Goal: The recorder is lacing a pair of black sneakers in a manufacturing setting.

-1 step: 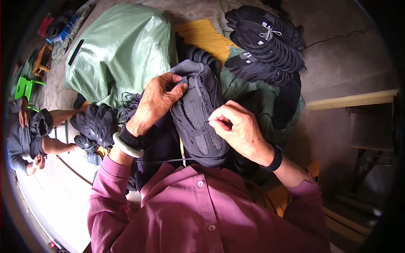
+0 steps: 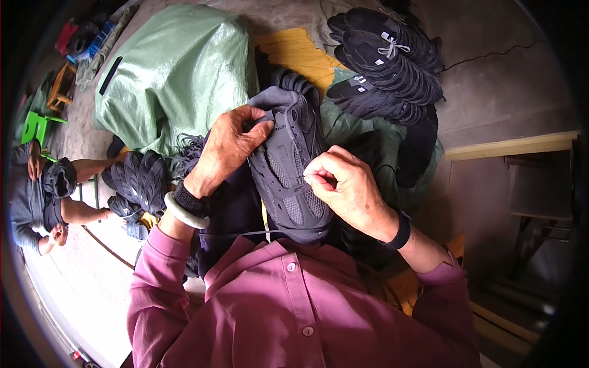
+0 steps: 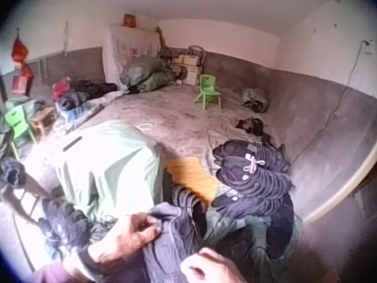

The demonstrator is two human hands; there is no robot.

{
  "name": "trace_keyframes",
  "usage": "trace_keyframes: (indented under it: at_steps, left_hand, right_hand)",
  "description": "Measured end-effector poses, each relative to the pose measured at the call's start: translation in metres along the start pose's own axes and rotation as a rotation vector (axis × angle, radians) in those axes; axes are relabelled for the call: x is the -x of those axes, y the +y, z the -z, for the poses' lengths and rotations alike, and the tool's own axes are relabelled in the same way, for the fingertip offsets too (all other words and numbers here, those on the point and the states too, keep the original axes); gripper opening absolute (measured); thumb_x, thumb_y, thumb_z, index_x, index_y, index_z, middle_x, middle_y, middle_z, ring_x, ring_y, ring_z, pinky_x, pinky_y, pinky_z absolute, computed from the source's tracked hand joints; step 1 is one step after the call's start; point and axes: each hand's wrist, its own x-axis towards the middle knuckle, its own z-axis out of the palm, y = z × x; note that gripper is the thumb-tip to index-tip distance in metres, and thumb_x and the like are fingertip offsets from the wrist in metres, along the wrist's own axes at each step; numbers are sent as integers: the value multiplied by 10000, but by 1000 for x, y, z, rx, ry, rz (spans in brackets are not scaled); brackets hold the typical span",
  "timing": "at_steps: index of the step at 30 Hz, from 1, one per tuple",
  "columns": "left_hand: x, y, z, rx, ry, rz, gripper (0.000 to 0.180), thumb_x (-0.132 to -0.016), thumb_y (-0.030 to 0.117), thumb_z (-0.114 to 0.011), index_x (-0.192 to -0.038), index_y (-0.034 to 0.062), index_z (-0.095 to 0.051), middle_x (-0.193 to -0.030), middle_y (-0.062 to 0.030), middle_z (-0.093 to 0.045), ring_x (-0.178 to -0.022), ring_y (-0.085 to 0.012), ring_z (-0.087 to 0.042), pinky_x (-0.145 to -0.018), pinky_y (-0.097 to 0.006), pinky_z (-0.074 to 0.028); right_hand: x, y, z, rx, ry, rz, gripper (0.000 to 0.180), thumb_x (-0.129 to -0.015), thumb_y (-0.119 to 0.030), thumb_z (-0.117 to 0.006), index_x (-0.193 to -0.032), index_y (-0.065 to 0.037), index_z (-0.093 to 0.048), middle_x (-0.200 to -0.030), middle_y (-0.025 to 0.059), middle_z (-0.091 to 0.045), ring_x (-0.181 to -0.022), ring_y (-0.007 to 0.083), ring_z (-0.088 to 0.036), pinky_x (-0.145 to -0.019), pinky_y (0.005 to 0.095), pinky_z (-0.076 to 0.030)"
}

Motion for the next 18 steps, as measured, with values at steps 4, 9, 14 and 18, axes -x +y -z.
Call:
trace_keyframes:
  at_steps: [4,9,14,18]
  left_hand:
    - [-2,-2,0,-2,32,-34,299,-948,217,-741,-1088,-44,-700,-805,-19,-672,-744,-70,-565,-666,-276,-488]
    - [-5,-6,1,-18,17,-66,304,-961,211,-737,-1114,-48,-693,-828,-19,-679,-751,-62,-564,-670,-269,-491]
    - [-4,0,-1,-2,16,-24,298,-965,192,-739,-1136,-47,-685,-836,-8,-672,-762,-58,-561,-674,-262,-489]
    - [-4,-4,-2,5,8,-1,289,-966,197,-752,-1126,-34,-681,-889,30,-651,-820,-43,-540,-712,-221,-472]
  right_hand:
    - [-4,1,-1,58,-13,62,162,-806,48,-697,-842,-54,-575,-774,82,-531,-708,271,-589,-638,394,-486]
    - [-8,4,-1,62,-108,62,116,-830,57,-691,-894,-25,-640,-813,58,-575,-731,172,-605,-688,310,-509]
    - [-12,8,-7,-122,-164,-150,72,-850,39,-698,-869,-13,-652,-838,33,-606,-755,113,-598,-718,278,-503]
    - [-16,4,-6,-120,-204,-196,52,-862,26,-699,-859,-12,-662,-850,32,-619,-764,104,-601,-729,269,-507]
